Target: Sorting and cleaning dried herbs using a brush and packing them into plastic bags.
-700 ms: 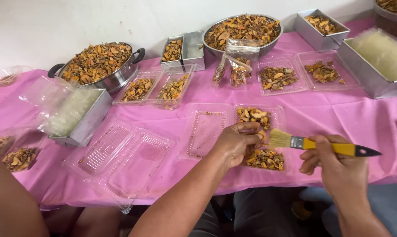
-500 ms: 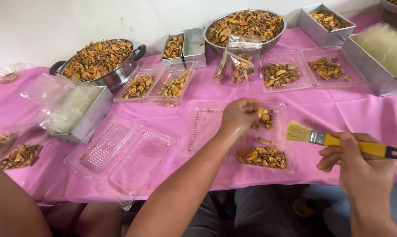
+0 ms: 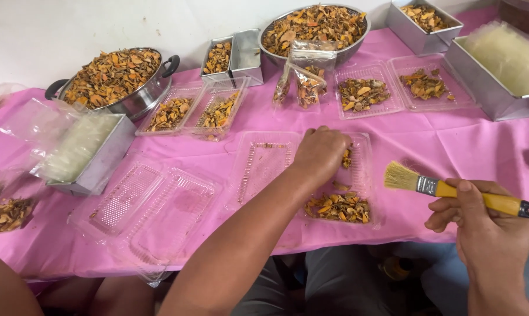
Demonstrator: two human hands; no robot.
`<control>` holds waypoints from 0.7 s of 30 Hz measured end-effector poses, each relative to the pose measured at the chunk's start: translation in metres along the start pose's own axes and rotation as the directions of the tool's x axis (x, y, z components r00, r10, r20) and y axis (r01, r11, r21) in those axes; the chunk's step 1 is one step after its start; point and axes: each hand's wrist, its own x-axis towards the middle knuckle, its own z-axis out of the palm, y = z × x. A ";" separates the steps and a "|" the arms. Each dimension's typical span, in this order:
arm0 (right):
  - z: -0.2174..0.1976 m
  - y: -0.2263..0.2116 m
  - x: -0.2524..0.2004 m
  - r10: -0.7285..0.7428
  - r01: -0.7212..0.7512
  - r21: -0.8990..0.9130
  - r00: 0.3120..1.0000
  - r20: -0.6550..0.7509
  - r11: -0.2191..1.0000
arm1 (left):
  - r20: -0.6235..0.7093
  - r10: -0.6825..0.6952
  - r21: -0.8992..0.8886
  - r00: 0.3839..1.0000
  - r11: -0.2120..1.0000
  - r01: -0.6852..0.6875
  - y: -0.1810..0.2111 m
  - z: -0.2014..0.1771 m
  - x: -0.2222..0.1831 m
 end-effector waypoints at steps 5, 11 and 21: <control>0.000 0.008 -0.004 0.006 -0.006 0.030 1.000 0.001 1.000 | 0.171 0.106 -0.043 0.980 0.994 -0.100 -0.001 0.029 -0.026; 0.010 -0.003 -0.011 -0.071 0.069 0.037 0.996 0.062 0.997 | 0.327 -0.039 -0.300 0.944 0.943 0.143 0.014 -0.013 -0.051; 0.033 -0.001 -0.010 -0.182 0.180 0.089 0.983 0.018 0.980 | 0.249 -0.083 -0.722 0.965 0.648 0.242 -0.003 -0.021 -0.060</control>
